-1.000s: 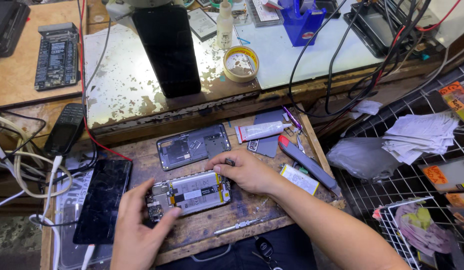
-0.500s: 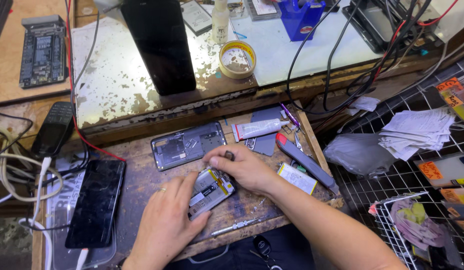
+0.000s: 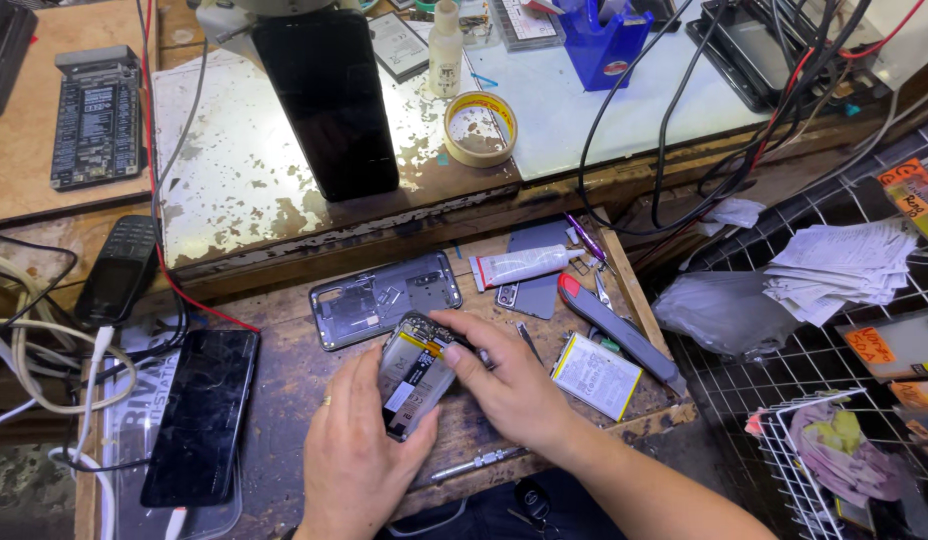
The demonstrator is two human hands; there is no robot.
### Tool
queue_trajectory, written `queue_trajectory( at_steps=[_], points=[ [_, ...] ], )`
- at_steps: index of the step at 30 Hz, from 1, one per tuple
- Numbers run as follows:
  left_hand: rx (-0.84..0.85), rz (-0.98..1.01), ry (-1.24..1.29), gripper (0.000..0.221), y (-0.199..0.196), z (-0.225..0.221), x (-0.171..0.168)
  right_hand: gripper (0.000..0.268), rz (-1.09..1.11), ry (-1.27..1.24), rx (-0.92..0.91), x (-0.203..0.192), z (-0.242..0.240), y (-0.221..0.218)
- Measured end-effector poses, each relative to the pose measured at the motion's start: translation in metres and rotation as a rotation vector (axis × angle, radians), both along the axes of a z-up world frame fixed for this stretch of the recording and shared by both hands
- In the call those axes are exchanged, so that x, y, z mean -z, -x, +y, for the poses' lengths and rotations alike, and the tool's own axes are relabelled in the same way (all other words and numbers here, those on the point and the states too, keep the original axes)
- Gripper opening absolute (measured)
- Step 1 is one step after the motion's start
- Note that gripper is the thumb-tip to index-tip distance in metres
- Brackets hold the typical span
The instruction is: The person disassembles a mobile phone on a repair bench, removes internal components using a screwdriver, and tests the screen by turning the device on.
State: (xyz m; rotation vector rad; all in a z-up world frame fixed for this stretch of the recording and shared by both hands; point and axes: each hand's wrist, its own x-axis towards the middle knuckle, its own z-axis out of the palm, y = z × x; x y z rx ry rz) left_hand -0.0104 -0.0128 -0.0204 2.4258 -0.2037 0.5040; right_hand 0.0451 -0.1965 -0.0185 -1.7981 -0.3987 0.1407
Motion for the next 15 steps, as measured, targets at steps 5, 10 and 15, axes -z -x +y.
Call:
queue_trajectory(
  at_steps=[5,10,15],
  points=[
    [-0.054,0.018,-0.014,0.089,0.007,-0.013,0.001,0.038,-0.208,0.073,0.070,-0.004,0.009,0.006],
    [-0.101,0.171,-0.017,0.098,0.010,-0.020,-0.002,0.037,-0.113,0.029,0.113,-0.002,0.015,0.004],
    [-0.121,0.168,-0.037,0.095,0.014,-0.023,-0.005,0.032,0.070,-0.204,0.116,0.010,0.017,0.002]
  ],
)
